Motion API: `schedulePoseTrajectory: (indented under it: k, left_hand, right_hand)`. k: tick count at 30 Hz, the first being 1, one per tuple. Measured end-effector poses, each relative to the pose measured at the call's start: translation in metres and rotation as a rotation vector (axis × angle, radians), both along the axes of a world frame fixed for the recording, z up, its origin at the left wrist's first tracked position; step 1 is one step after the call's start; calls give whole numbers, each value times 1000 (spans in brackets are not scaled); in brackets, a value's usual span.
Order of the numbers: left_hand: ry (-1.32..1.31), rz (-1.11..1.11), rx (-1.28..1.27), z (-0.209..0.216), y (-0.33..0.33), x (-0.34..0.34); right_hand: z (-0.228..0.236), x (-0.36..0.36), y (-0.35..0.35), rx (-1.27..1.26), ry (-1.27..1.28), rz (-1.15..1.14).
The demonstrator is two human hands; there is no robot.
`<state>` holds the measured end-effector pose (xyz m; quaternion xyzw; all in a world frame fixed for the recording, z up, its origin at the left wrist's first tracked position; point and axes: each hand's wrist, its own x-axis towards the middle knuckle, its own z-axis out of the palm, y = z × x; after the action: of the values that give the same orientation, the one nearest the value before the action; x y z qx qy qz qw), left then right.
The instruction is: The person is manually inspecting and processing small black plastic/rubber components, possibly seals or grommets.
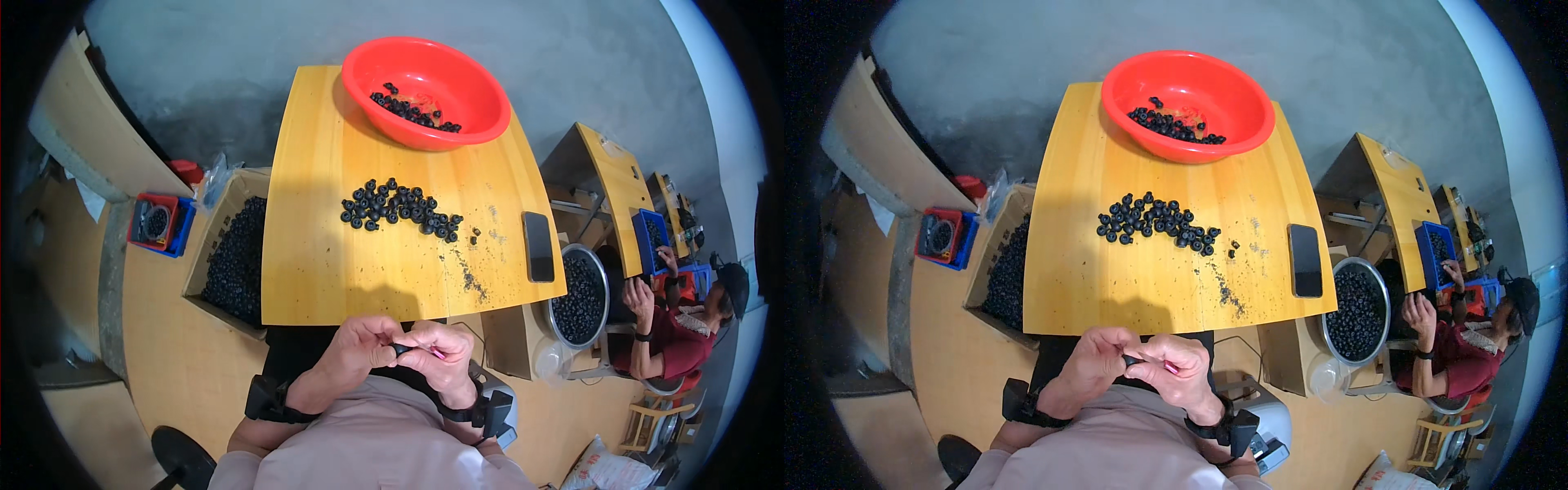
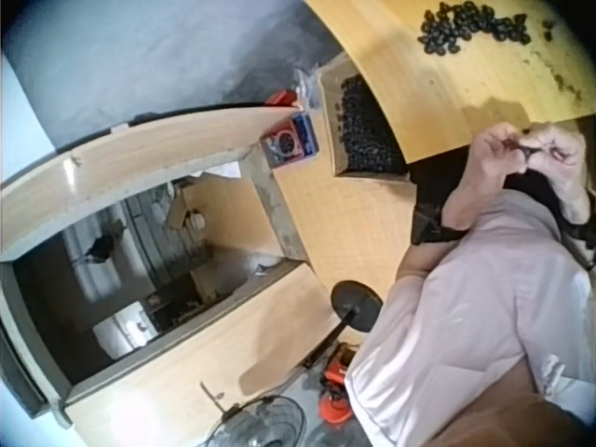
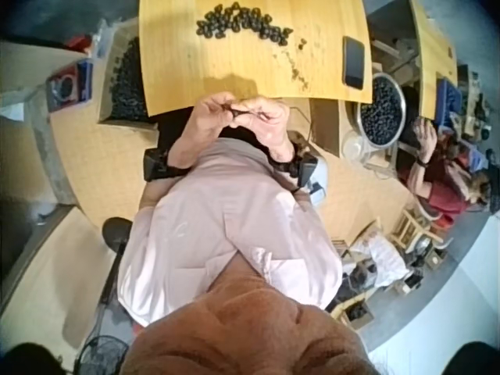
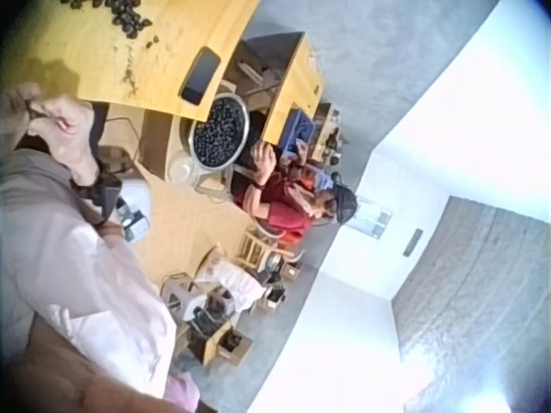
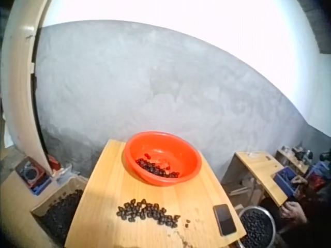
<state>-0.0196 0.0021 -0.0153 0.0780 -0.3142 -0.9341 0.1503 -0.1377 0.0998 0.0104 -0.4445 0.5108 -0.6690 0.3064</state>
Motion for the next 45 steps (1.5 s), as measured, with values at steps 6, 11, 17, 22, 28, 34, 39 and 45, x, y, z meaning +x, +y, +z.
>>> schedulePoseTrajectory:
  k: [6,11,17,22,28,34,39,45]
  left_hand:
    - [14,-1,78,1,2,3]
    - [34,-4,109,3,1,6]
    - [53,-1,118,-1,6,8]
    - [22,41,117,4,6,9]
    - [70,40,60,10,3,12]
    - [20,57,35,13,4,14]
    - [24,64,28,10,5,18]
    - [28,26,-9,13,5,19]
  right_hand:
    - [8,3,-5,66,-411,142]
    - [5,6,-5,41,-399,149]
    - [8,5,-3,61,-308,157]
    - [10,4,-5,59,-194,182]
    - [21,6,6,151,-106,-34]
    - [14,7,18,124,286,-57]
    - [28,9,6,41,578,-9]
    - [26,13,4,9,644,-33]
